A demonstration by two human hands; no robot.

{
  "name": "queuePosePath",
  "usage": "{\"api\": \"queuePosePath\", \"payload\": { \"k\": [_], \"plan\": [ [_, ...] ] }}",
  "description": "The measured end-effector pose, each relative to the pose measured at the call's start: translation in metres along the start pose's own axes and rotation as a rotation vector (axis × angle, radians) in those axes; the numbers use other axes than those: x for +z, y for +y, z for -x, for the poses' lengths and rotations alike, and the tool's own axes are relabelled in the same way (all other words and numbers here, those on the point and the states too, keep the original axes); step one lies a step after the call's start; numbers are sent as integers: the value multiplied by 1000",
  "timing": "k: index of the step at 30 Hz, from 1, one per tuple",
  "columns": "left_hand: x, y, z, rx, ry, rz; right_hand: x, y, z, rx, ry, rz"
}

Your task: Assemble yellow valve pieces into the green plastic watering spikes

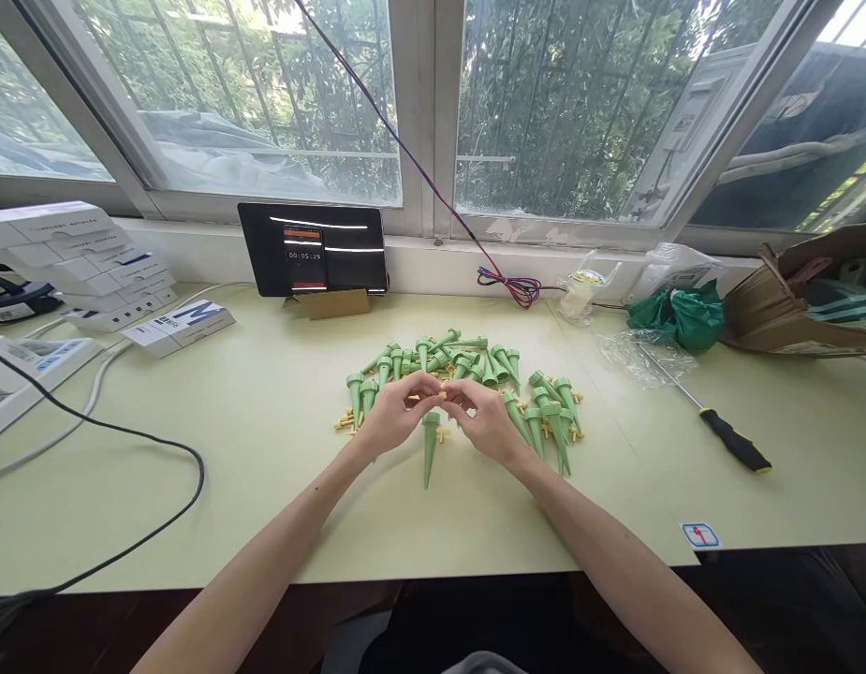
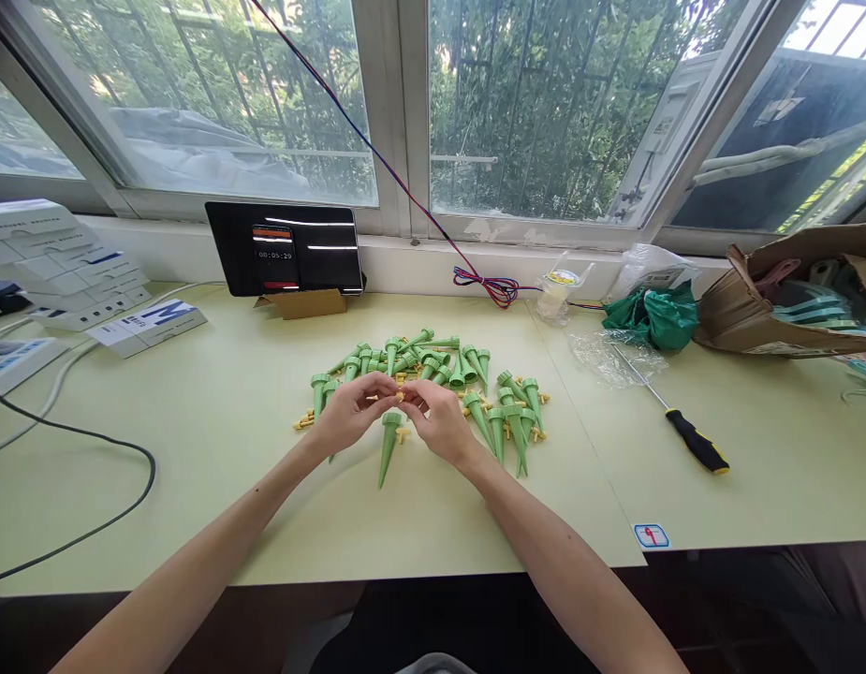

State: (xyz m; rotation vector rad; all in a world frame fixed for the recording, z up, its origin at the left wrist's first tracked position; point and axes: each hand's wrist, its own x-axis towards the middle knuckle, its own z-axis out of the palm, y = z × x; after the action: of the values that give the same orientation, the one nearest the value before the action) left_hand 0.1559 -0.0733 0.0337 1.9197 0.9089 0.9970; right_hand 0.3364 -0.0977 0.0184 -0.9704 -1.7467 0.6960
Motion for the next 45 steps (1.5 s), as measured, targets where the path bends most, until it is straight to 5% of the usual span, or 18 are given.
{"api": "queuePosePath", "payload": {
  "k": [10,22,30,35,45],
  "plan": [
    [-3,1,-2,1,37,-69,-1,-5,1,-1,-35,-41],
    [1,3,0,108,7,-199,0,4,-2,214,1,-309],
    [-5,-1,-2,91,53,-382,-6,0,-5,198,161,-298],
    [-8,0,-1,53,-101,-501,-10,-2,-7,203,251,-269],
    [-13,1,3,46,-268,-546,-8,-3,-4,235,221,-233]
  ]
}}
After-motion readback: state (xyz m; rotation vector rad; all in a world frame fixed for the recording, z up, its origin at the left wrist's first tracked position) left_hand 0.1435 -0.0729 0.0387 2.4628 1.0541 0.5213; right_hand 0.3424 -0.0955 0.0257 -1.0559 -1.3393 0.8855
